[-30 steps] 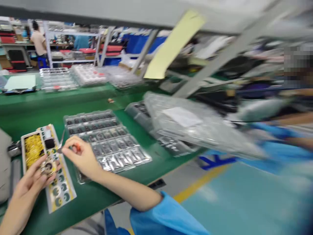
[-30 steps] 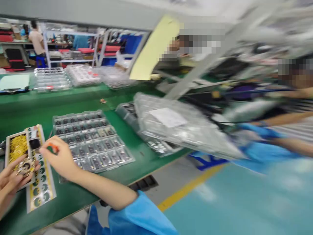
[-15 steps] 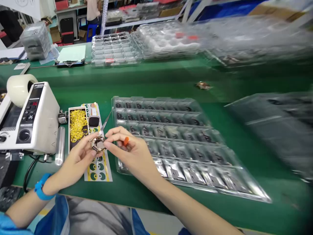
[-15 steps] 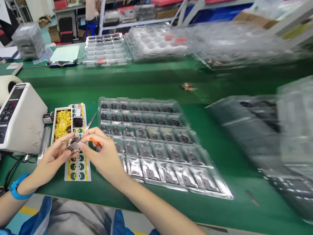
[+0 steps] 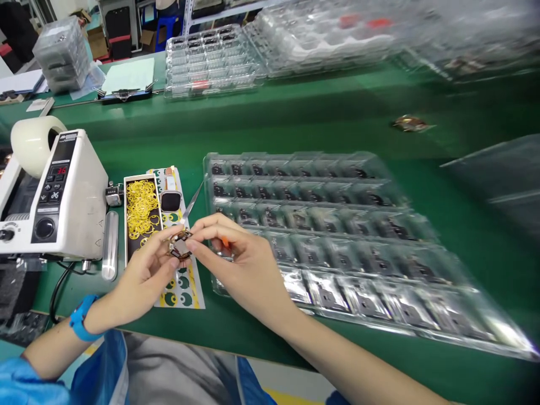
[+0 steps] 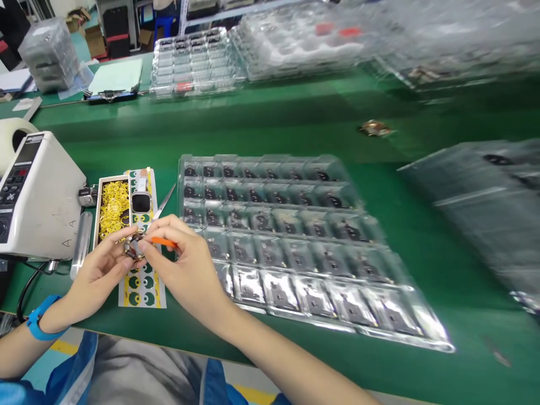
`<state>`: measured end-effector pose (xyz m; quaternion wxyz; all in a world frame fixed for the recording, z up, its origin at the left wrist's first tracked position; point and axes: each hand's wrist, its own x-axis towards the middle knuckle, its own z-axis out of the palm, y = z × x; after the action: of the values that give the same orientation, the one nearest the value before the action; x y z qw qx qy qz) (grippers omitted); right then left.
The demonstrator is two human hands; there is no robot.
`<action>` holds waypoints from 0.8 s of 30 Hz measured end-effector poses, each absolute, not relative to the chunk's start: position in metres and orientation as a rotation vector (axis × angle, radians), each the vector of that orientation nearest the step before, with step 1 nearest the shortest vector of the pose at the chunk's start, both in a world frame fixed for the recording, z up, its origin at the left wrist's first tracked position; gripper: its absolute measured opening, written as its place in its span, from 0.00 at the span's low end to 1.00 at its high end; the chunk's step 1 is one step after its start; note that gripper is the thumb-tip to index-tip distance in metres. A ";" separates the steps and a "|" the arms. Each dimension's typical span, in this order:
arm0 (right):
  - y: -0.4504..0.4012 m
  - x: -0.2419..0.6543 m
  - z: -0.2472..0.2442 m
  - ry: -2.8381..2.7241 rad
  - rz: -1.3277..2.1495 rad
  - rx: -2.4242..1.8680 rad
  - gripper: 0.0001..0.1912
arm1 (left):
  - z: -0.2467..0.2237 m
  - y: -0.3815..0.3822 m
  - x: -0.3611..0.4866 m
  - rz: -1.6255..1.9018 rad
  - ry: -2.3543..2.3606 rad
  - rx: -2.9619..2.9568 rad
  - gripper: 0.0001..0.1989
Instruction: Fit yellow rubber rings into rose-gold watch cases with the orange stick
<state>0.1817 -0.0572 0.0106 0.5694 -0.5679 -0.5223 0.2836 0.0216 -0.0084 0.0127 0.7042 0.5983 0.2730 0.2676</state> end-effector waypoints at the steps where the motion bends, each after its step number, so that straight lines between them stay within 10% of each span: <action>1: -0.057 0.180 0.010 -1.228 0.638 -1.334 0.08 | 0.013 -0.009 0.022 0.602 0.616 1.328 0.18; 24: -0.053 0.176 -0.001 -1.462 0.484 -1.442 0.05 | 0.017 -0.011 0.039 0.756 0.834 1.166 0.15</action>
<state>0.1765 -0.0534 -0.0008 0.4931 -0.5946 -0.6029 0.1994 0.0387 -0.0112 0.0172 0.6891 0.5213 0.3729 0.3380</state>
